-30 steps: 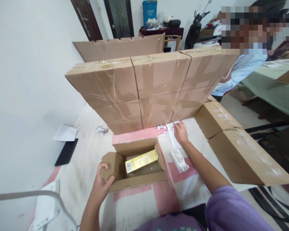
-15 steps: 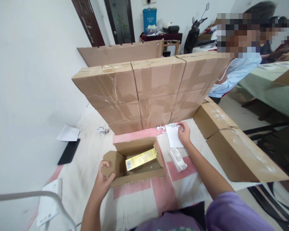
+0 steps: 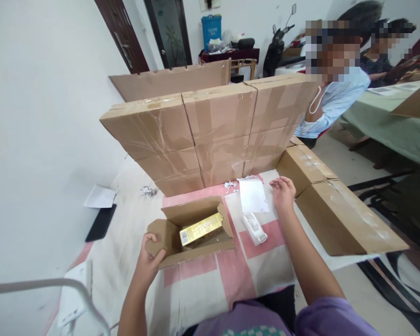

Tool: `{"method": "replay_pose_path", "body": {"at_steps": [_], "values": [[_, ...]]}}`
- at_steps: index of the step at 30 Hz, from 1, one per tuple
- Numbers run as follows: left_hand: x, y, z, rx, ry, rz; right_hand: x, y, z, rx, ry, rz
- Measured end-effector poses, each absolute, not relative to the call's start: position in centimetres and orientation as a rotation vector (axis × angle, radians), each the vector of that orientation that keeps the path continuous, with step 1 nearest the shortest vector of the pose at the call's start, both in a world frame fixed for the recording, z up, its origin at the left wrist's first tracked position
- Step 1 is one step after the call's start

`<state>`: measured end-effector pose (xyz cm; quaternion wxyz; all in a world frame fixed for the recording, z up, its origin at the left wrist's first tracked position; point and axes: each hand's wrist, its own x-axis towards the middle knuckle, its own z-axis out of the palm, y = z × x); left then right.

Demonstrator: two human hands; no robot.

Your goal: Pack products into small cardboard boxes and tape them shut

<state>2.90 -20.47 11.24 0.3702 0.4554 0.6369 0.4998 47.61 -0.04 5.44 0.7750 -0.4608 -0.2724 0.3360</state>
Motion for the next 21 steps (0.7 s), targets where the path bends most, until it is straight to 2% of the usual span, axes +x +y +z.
{"method": "replay_pose_path", "body": {"at_steps": [7,12,17,21], "values": [[2.7,-20.4,10.8,1.183,1.651,1.267,47.6,-8.0,6.2,-1.189,-0.850,0.673],[1.9,-20.3,10.0,1.223,1.650,1.231,43.6,-14.9,7.1,-1.225,-1.104,0.708],[1.0,-20.6,8.3,1.496,1.694,1.105,37.9,-17.6,9.8,-0.936,-1.758,0.809],[0.3,-20.8,5.0,1.483,1.542,1.344,35.8,-17.0,10.1,-0.726,-1.977,0.971]]}}
